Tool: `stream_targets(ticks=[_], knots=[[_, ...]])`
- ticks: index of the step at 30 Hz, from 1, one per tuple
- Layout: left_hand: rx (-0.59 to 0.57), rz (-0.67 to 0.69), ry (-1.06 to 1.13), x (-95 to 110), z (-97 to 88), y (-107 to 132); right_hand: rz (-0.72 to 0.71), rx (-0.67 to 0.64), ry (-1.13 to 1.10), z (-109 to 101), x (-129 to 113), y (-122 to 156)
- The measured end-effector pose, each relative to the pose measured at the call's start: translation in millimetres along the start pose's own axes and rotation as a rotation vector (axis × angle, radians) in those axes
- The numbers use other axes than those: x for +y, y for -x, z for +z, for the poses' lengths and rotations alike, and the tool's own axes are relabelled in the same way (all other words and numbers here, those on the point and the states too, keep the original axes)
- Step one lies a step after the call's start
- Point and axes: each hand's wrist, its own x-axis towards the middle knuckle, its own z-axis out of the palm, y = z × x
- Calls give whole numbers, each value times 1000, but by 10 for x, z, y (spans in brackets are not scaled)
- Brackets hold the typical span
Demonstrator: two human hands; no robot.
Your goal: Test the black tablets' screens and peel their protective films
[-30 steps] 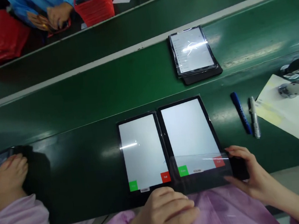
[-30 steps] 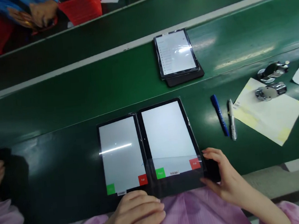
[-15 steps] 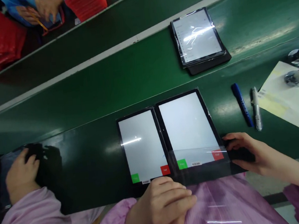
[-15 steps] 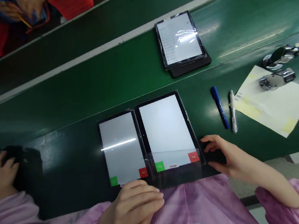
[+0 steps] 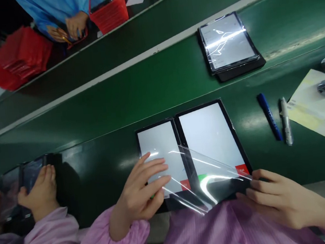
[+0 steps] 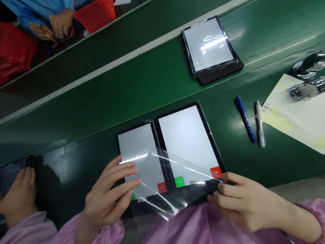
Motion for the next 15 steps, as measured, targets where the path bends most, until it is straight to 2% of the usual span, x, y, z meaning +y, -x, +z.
stream_targets(ticks=[3, 7, 9, 11, 13, 15], knots=[[60, 1, -32, -109, 6, -79, -1, 3, 36, -58, 23, -18], [16, 5, 19, -160, 36, -161, 82, 162, -125, -168, 213, -60], [-10, 13, 50, -141, 53, -184, 183, 252, -94, -222, 421, -79], [-2, 18, 73, -101, 58, -179, 356, 336, -1, -271, 627, -106], [14, -1, 91, -57, 49, -138, 471, 382, 23, -294, 722, -149], [16, -43, 101, -31, 33, -68, 409, 376, -51, -258, 637, -199]])
